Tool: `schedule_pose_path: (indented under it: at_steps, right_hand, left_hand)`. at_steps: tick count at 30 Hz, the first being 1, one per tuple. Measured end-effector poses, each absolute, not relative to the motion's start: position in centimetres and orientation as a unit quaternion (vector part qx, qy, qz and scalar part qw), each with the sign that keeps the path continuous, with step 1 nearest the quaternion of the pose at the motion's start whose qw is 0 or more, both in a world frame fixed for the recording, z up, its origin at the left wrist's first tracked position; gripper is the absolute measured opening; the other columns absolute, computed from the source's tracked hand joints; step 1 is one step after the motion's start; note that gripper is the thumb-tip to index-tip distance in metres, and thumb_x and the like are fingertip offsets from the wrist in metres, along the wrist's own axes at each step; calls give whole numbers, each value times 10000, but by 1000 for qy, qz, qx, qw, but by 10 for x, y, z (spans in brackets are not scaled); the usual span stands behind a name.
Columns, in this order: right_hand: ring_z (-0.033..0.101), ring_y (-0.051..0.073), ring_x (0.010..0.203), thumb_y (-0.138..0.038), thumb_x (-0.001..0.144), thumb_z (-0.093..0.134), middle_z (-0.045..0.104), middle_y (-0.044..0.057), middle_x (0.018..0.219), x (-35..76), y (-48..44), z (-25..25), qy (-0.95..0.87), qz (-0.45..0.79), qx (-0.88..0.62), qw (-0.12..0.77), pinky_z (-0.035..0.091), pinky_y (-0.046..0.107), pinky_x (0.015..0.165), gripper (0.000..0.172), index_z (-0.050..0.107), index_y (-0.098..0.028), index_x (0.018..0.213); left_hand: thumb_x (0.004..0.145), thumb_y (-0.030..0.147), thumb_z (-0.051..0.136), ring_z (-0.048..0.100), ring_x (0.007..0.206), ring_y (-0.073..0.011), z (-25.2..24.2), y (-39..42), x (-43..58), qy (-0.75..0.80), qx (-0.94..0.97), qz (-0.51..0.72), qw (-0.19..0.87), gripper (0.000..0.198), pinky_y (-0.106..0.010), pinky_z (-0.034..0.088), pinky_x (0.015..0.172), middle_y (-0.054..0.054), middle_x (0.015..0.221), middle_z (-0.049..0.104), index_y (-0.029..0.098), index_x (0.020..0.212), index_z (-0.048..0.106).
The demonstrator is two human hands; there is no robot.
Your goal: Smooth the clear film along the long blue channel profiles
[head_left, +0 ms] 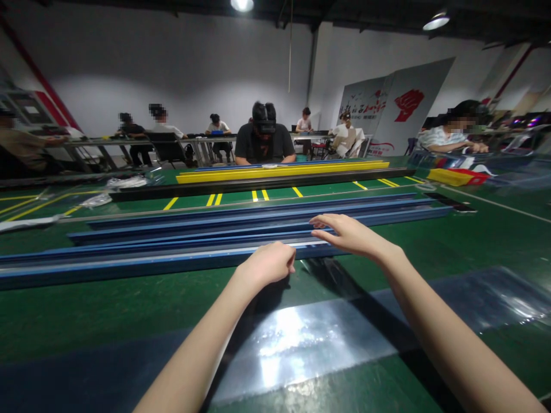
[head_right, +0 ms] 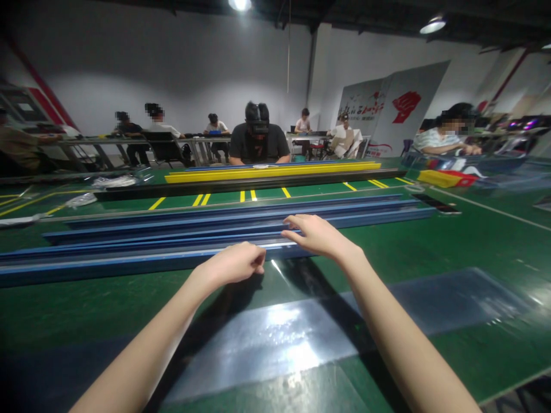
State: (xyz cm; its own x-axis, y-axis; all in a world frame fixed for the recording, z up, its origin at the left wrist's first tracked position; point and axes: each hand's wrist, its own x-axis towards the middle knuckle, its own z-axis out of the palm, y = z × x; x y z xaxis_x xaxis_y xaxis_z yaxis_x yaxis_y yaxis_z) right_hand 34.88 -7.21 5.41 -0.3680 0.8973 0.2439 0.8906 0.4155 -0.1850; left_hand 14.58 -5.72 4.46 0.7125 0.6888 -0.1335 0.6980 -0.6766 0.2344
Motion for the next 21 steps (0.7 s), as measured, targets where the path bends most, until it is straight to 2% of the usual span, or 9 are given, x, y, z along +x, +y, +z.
schedule_pose_path:
  at_steps: [5,8,11,15,18,21]
  right_hand:
    - [576,161,816,-395,823,439,644,59,929,329,-86,65,-849,134,-495,128,411,246,691,310,584,-180,993]
    - [544,133,686,-337,801,478,633,35,782,325,-85,62,-861,130,-480,105,369,221,603,217,600,-166,854]
    - [499,115,628,-217,772,480,596,17,695,329,-81,56,-862,91,-488,99,321,210,562,113,577,-163,752]
    - [496,115,670,-138,753,446,600,23,770,338,-78,56,-847,15,-519,117,294,211,563,115,555,-175,762]
    - [492,129,688,-137,762,433,599,25,783,346,-77,60,-813,-95,-562,121,286,235,589,124,547,-180,741]
    - [485,173,747,-139,765,427,597,46,767,356,-75,60,-742,-239,-613,131,293,291,685,138,556,-174,730]
  left_hand:
    - [724,107,443,612,748,-176,47,-56,144,403,908,31,106,179,-241,412,588,-20,833,664,212,772,579]
    - [758,141,439,613,752,-183,45,-55,145,407,907,49,100,159,-249,418,598,-35,836,659,210,799,576]
    - [796,219,448,614,762,-191,44,-54,146,408,907,50,92,137,-259,424,614,-48,841,654,210,824,582]
    - [779,241,496,612,763,-193,47,-53,142,423,902,31,81,107,-257,424,615,-41,847,652,220,833,586]
    - [744,224,540,609,766,-192,52,-50,134,452,889,11,77,131,-248,422,606,-39,868,650,222,867,587]
    - [736,187,529,606,803,-199,55,-45,127,478,876,8,60,174,-251,426,629,-58,900,645,209,900,586]
